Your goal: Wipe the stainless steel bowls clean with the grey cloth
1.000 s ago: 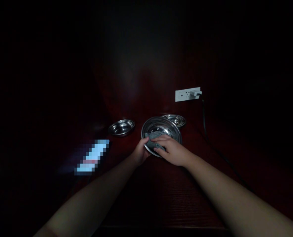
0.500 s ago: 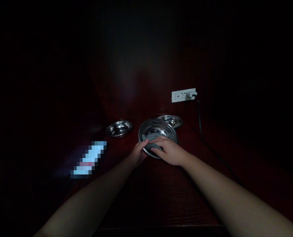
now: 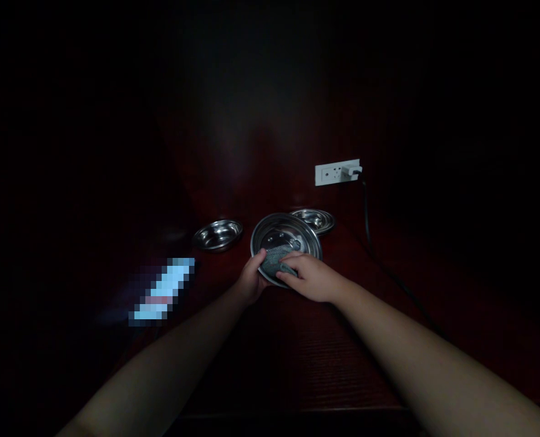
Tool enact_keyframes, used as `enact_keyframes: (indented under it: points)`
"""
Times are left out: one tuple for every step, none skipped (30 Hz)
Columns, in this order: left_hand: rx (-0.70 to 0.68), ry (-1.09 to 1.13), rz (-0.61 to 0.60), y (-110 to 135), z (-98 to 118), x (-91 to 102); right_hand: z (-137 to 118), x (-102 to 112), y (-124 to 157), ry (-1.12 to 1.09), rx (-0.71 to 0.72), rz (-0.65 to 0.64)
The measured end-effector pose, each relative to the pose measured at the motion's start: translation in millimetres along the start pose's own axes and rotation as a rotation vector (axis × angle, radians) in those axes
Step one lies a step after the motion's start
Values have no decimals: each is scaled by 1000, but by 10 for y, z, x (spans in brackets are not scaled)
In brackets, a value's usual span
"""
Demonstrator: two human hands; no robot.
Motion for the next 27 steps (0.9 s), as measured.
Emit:
enact_keyframes:
  points:
    - [3,3,-5,-1,-2,-4,-1,-1,0,2,0,0]
    - [5,7,-11,-1,-3,-8,-2,-1,0,6,-1,0]
    - [6,11,-17,-2,-5,-11,-2,-1,0,12,-4,-2]
    - [9,15,-22,-2,-6,-12,-2,-2,0,19,-6,-6]
    - [14,17,-24,-3,-9,-11,-3,-1,-1,24,-7,-9]
    - [18,19,-23,-4,-12,-9,-4,-1,-2,26,-6,-12]
    - [20,19,-24,-5,-14,-8,-4,0,-3,26,-3,-13]
    - [21,19,-25,-5,-16,-6,-3,1,-3,23,1,-15]
    - [19,20,-26,-5,-16,-6,-1,1,-4,20,4,-15]
    - [15,20,-28,-6,-17,-6,2,1,-4,18,5,-16]
    - [10,20,-31,-6,-16,-7,7,1,-4,18,5,-18]
    - [6,17,-34,-6,-16,-7,10,0,-4,19,5,-21]
    - [6,14,-37,-7,-17,-7,12,0,-4,19,5,-24]
    - [9,9,-39,-9,-20,-6,12,0,-4,19,7,-28]
    - [13,4,-42,-11,-24,-5,9,0,-5,17,9,-31]
    - [18,0,-45,-14,-28,-1,6,0,-5,15,10,-34]
    - [20,-2,-49,-18,-32,2,3,2,-5,13,8,-34]
    - [18,-1,-54,-21,-35,7,0,4,-6,12,5,-34]
    - [14,1,-59,-25,-37,10,-2,6,-6,11,2,-32]
    - [11,3,-67,-29,-39,13,-4,8,-6,10,2,-30]
    - [10,7,-74,-33,-42,14,-5,9,-7,9,4,-27]
    - [12,10,-79,-36,-44,13,-5,9,-8,8,7,-26]
    - [14,13,-79,-38,-46,13,-4,8,-8,6,13,-26]
    - [18,14,-73,-40,-47,13,-3,7,-9,6,17,-26]
    - [20,14,-63,-40,-47,13,-1,5,-10,7,20,-26]
    - [21,13,-52,-39,-46,13,-2,3,-11,6,23,-26]
    - [20,9,-40,-36,-45,14,-4,3,-11,2,25,-21]
Point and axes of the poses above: each hand's wrist, its own y-axis away from the middle knuckle, its own x-axis out of the back of the hand, z = x × y, the point moved 4 cm from there along -y, towards the middle knuckle, and after that the axes turned 9 degrees about x, right-handed, at the moved point
